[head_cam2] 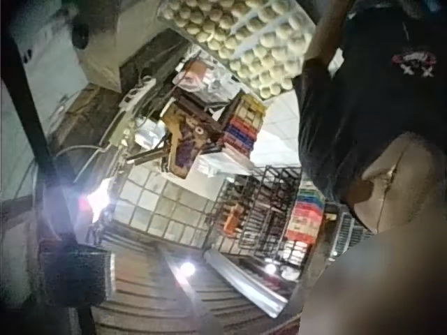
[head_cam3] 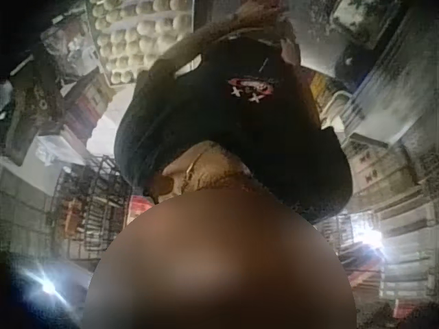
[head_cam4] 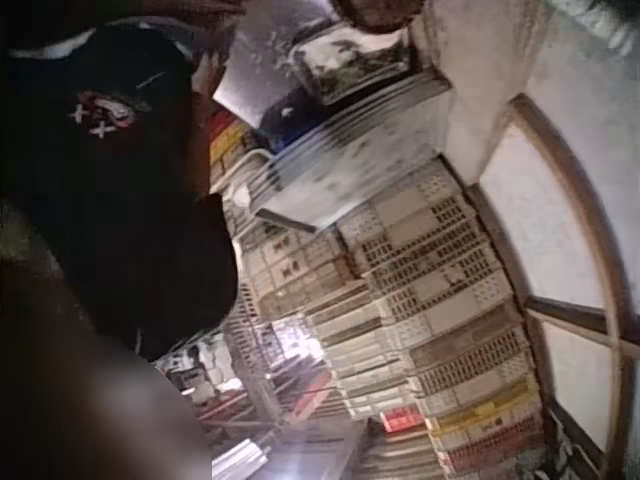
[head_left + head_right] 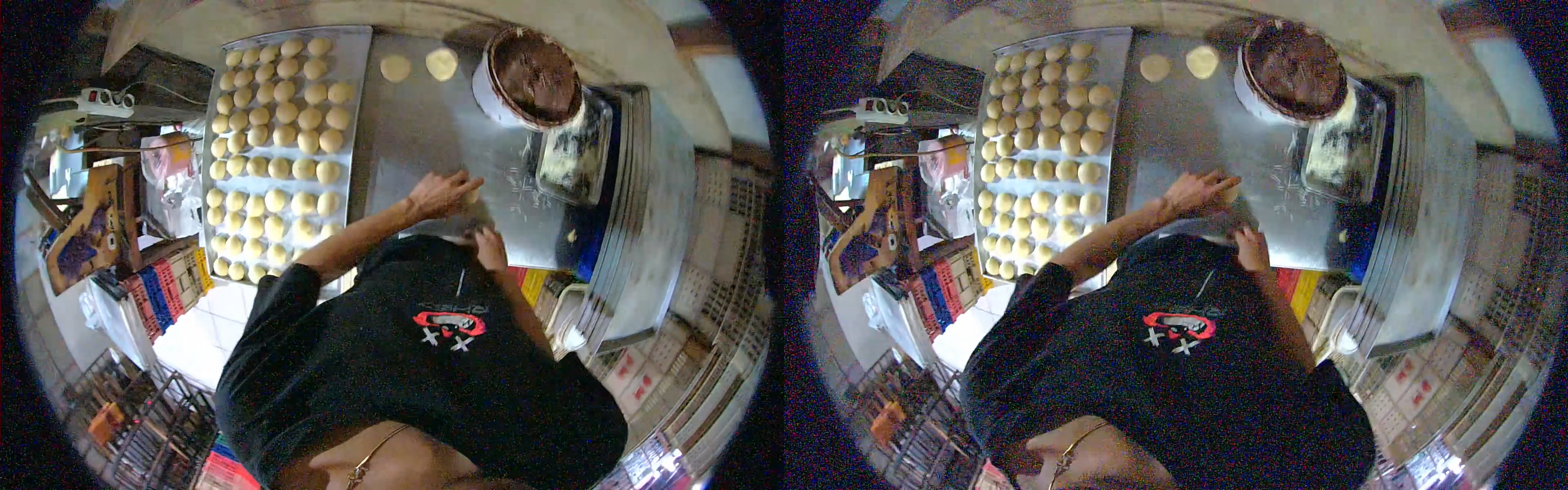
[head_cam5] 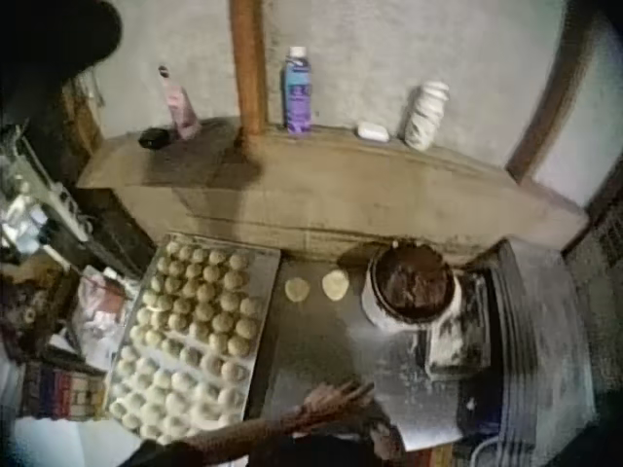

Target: Rolling out dough portions and filling them with chocolate mixture to shape bread balls.

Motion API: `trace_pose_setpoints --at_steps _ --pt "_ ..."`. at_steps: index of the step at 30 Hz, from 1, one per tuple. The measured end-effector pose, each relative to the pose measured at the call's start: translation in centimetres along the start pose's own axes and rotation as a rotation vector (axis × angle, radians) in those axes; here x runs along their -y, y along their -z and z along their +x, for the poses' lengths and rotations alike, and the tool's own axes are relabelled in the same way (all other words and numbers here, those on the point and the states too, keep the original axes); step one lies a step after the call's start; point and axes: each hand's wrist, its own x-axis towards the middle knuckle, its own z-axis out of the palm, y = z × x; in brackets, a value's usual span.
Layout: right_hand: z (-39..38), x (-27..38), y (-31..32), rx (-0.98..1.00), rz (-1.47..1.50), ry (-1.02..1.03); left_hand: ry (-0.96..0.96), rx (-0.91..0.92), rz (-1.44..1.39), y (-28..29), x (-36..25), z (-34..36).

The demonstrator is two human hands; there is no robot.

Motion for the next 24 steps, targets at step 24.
trace_pose_setpoints --at_steps 24 --pt "17.9 2.6 7.9 -0.539 0.079 0.181 0.633 -0.573 0.42 -1.3 5.8 0.4"
